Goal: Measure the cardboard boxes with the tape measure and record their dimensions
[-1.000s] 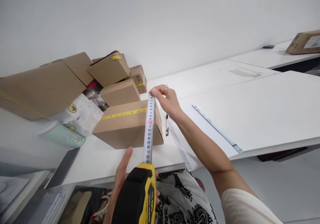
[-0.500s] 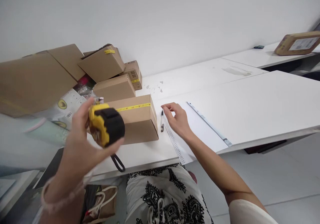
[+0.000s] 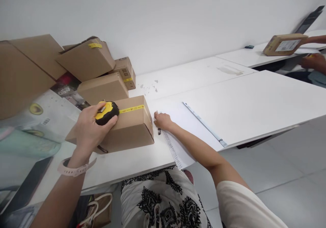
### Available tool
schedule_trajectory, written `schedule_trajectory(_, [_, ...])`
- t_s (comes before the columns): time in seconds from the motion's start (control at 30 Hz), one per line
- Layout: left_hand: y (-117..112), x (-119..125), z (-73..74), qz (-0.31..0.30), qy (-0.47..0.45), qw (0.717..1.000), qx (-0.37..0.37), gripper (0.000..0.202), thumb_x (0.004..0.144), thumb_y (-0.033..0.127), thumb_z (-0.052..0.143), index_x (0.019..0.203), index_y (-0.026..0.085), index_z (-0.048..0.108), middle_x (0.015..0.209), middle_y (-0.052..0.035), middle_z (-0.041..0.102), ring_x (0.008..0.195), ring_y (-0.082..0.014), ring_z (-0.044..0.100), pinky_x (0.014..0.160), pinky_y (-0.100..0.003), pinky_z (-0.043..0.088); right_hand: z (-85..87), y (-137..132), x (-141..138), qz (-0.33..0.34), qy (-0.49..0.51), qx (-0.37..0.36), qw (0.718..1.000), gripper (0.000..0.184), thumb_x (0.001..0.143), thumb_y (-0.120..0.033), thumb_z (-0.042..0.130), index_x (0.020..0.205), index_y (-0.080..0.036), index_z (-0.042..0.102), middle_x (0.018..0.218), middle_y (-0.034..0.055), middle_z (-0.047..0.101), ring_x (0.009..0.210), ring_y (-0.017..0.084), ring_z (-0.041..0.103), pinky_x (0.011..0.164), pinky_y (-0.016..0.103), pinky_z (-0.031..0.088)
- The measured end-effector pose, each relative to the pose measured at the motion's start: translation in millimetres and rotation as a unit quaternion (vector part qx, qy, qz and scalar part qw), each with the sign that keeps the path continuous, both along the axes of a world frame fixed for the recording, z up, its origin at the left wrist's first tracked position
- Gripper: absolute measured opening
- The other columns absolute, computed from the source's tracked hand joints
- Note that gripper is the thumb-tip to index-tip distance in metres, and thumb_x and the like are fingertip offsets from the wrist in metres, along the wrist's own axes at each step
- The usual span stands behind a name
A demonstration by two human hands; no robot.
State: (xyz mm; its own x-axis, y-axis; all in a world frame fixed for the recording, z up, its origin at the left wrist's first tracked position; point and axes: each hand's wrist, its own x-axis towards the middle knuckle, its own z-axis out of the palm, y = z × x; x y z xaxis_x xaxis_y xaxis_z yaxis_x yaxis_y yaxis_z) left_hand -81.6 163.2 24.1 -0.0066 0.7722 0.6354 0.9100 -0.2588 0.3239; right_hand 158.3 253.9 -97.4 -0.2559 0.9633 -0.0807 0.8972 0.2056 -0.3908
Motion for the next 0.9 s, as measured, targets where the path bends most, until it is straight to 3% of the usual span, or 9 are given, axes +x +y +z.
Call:
schedule_trajectory(0.2, [41, -17, -4.2, 0.036, 0.013, 0.999, 0.018, 0.054, 0.080, 0.055, 0.069, 0.123, 0.023, 0.067, 0.113, -0.0090, 0.065, 0.116, -0.0391, 0.056, 0.103, -0.060, 0.043, -5.7, 18, 28, 0.029, 0.155, -0.062, 0.986, 0.031, 0.087, -0.018, 0.054, 0.114, -0.019, 0.068, 0.090, 0.0075, 0.078, 0.086, 0.022, 0.072, 0.078, 0.031, 0.051])
schedule_trajectory(0.27, [56, -24, -3.3, 0.067, 0.025, 0.997, 0.027, 0.056, 0.075, 0.050, 0.073, 0.121, 0.019, 0.068, 0.115, -0.0112, 0.068, 0.114, -0.0393, 0.059, 0.102, -0.062, 0.045, -5.7, 19, 47, 0.007, 0.348, -0.115, 0.930, 0.030, 0.088, -0.019, 0.050, 0.110, -0.015, 0.070, 0.088, 0.0087, 0.078, 0.082, 0.020, 0.073, 0.076, 0.032, 0.055])
schedule_trajectory(0.37, [66, -15, -7.9, 0.085, 0.056, 0.987, 0.124, 0.070, 0.070, 0.046, 0.078, 0.129, 0.011, 0.064, 0.131, -0.0200, 0.064, 0.123, -0.0464, 0.056, 0.103, -0.068, 0.042, -3.0, 16, 74, 0.006, 0.578, -0.150, 0.802, 0.026, 0.084, -0.028, 0.061, 0.103, -0.014, 0.073, 0.100, 0.0122, 0.079, 0.096, 0.024, 0.074, 0.083, 0.037, 0.059])
schedule_trajectory(0.43, [60, 10, -19.5, 0.023, 0.086, 0.969, 0.229, 0.070, 0.077, 0.043, 0.074, 0.137, 0.010, 0.057, 0.142, -0.0217, 0.057, 0.129, -0.0471, 0.053, 0.105, -0.067, 0.041, -1.1, 14, 87, 0.020, 0.631, -0.129, 0.765, 0.031, 0.080, -0.036, 0.072, 0.106, -0.018, 0.073, 0.108, 0.0109, 0.078, 0.104, 0.025, 0.073, 0.087, 0.038, 0.058])
schedule_trajectory(0.5, [46, 47, -40.0, -0.111, 0.091, 0.938, 0.315, 0.048, 0.079, 0.031, 0.073, 0.124, 0.014, 0.064, 0.121, -0.0168, 0.070, 0.112, -0.0380, 0.067, 0.098, -0.058, 0.050, -1.2, 13, 92, 0.021, 0.653, -0.092, 0.751, 0.040, 0.075, -0.041, 0.080, 0.109, -0.022, 0.071, 0.111, 0.0083, 0.077, 0.105, 0.023, 0.072, 0.089, 0.038, 0.057])
schedule_trajectory(0.57, [30, 87, -68.2, -0.259, 0.116, 0.928, 0.240, 0.035, 0.083, 0.021, 0.070, 0.117, 0.015, 0.063, 0.105, -0.0110, 0.075, 0.102, -0.0293, 0.070, 0.093, -0.047, 0.056, -4.5, 15, 90, 0.001, 0.666, -0.052, 0.744, 0.042, 0.070, -0.044, 0.085, 0.101, -0.023, 0.067, 0.101, 0.0049, 0.078, 0.096, 0.020, 0.072, 0.088, 0.036, 0.056])
schedule_trajectory(0.63, [19, 120, -100.2, -0.336, 0.127, 0.922, 0.147, 0.024, 0.088, 0.018, 0.064, 0.112, 0.013, 0.064, 0.106, -0.0129, 0.074, 0.104, -0.0278, 0.069, 0.098, -0.044, 0.055, -10.0, 16, 84, -0.037, 0.669, -0.013, 0.743, 0.038, 0.074, -0.052, 0.082, 0.086, -0.022, 0.061, 0.077, -0.0004, 0.073, 0.076, 0.015, 0.068, 0.078, 0.031, 0.053])
schedule_trajectory(0.77, [16, 147, -154.6, -0.344, 0.174, 0.923, -0.011, 0.039, 0.091, 0.026, 0.060, 0.120, 0.001, 0.061, 0.123, -0.0264, 0.068, 0.122, -0.0373, 0.062, 0.109, -0.052, 0.048, -19.2, 13, 71, -0.065, 0.666, -0.042, 0.742, 0.050, 0.087, -0.072, 0.056, 0.079, -0.022, 0.057, 0.055, -0.0041, 0.058, 0.056, 0.012, 0.054, 0.065, 0.029, 0.048])
schedule_trajectory(0.9, [18, 144, -174.5, -0.331, 0.184, 0.922, -0.081, 0.045, 0.093, 0.031, 0.056, 0.128, 0.002, 0.057, 0.133, -0.0271, 0.063, 0.129, -0.0383, 0.057, 0.114, -0.054, 0.042, -22.3, 6, 62, -0.039, 0.646, -0.133, 0.751, 0.052, 0.080, -0.066, 0.070, 0.105, -0.020, 0.066, 0.093, 0.0061, 0.074, 0.088, 0.018, 0.067, 0.084, 0.035, 0.051])
